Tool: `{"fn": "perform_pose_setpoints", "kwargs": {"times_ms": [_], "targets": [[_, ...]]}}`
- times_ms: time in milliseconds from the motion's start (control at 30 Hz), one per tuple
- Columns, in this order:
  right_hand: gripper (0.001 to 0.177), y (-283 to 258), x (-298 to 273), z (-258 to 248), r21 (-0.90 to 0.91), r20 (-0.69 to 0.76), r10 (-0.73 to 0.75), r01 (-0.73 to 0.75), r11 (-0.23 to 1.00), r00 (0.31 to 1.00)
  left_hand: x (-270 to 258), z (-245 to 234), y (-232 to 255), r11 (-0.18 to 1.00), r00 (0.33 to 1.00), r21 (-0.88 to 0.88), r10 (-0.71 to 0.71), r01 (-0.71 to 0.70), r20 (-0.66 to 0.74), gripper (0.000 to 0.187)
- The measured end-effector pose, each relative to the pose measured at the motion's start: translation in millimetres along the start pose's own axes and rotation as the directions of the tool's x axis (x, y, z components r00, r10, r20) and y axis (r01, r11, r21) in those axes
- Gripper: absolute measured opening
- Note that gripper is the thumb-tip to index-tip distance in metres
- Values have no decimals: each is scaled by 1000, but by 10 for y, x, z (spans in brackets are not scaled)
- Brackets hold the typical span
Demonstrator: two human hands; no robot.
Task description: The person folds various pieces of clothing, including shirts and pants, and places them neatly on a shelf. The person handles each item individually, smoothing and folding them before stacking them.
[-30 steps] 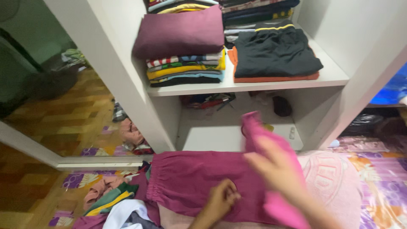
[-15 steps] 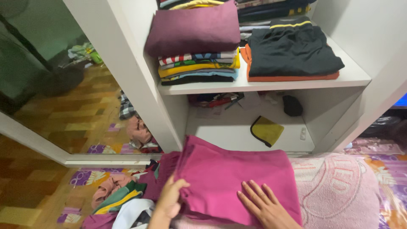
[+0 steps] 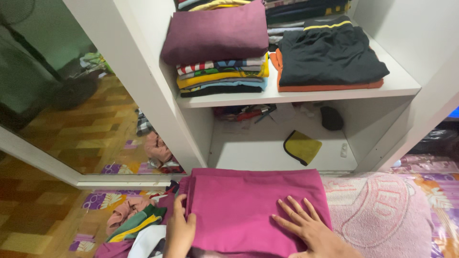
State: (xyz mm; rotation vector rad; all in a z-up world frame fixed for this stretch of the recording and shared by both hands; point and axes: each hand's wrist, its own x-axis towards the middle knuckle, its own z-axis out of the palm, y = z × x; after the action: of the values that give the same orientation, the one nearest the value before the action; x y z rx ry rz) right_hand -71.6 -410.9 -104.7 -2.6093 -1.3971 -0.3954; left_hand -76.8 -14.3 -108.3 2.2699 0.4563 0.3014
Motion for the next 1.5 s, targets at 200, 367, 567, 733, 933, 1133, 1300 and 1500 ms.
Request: {"fn": "perform_pose_setpoints", "kwargs": {"times_ms": [200,367,567,733,933,1133,1300,1500], "targets": [[45,398,468,-37,266,-208,404,-345,900,891,175,-85,767,852,864,288,487,-436,-132,52],[22,750,748,-9,257,-129,468,-426,867,874,458,1,818,857,883,289,464,-427,-72,33],[14,932,946,3,455,25,668,-603,655,744,857,133,564,929,926,84,367,-360,-87,21],[20,886,958,-10,341,51,672,-646,683,739,822,233,641,880,858,241,462,-410,-224,33],[45,344,283,-36,240,-265,492,-438,866,829,140,112,658,904,903,377,321,-202,-285,43],[83,-195,-143,126,-38,-94,136,-140,989,986,26,244,458,904,995,428,38,6,-96,38],[84,-98,-99,107,-13,-120,243,-246,969,963,95,146,340,884,994,466,14,41,-113,41],[65,46,-260,303,177,-314,592,-567,804,742,-26,105,635,808,987,577,-29,116,-157,39]]}}
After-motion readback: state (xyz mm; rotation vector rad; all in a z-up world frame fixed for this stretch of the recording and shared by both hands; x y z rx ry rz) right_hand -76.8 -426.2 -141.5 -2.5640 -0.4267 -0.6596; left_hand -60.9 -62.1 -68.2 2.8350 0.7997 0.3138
